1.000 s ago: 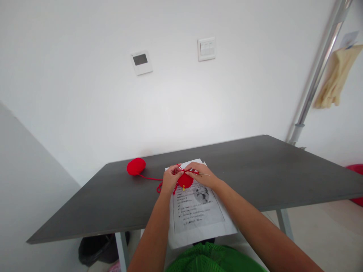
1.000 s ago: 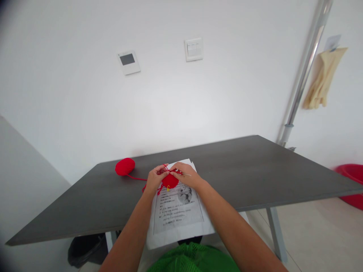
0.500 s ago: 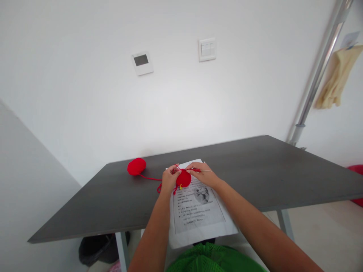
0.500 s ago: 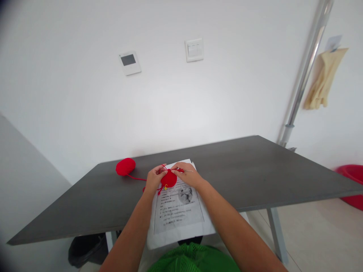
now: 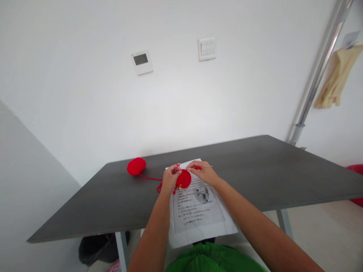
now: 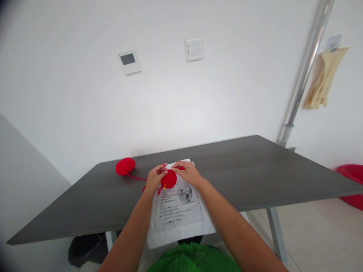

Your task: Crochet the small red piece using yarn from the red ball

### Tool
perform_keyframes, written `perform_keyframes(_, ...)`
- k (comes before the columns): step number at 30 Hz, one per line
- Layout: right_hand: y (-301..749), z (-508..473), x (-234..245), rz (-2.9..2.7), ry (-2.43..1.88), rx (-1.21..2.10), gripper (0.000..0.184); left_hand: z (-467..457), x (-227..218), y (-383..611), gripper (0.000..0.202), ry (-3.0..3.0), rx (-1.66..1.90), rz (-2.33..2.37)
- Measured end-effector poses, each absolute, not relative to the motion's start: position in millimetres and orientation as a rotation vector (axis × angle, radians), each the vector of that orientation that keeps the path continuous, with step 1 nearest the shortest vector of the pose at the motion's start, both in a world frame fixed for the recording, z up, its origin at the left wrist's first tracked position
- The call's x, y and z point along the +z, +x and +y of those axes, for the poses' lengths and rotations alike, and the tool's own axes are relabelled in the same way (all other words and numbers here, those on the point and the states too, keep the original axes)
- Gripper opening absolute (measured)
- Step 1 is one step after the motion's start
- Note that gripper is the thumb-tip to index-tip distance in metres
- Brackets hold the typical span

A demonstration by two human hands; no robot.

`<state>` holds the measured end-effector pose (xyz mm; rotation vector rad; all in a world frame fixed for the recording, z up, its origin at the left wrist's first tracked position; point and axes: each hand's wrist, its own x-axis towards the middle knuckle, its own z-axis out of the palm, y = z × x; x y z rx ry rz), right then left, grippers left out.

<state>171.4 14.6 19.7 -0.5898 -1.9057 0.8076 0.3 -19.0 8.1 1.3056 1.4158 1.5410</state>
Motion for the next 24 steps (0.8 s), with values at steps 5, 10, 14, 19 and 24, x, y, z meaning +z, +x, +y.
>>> perform_keyframes(5, 172.7, 18.9, 18.4, -1.818, -0.601, 0.928, 0.021, -21.8, 11.0, 2.2, 0.033, 1.271, 1.463, 1.305)
perform_keyframes(10, 171.0, 21.6, 16.7, -1.773, -0.622, 1.089, 0.024, -24.6, 12.4, 3.0, 0.038, 1.169, 1.420, 1.205)
perform_keyframes(14, 171.1, 21.0, 19.8, -1.685, -0.599, 1.168, 0.029, -24.8, 10.5, 1.6, 0.038, 1.144, 1.404, 1.100)
perform_keyframes(19, 174.4, 19.5, 24.1, -1.654, -0.566, 1.264, 0.033, -24.6, 9.3, 0.0, 0.040, 1.171, 1.354, 1.104)
perform_keyframes(24, 177.0, 18.8, 26.3, -1.640, -0.550, 1.323, 0.036, -24.0, 9.0, -1.3, 0.041, 1.182, 1.335, 1.114)
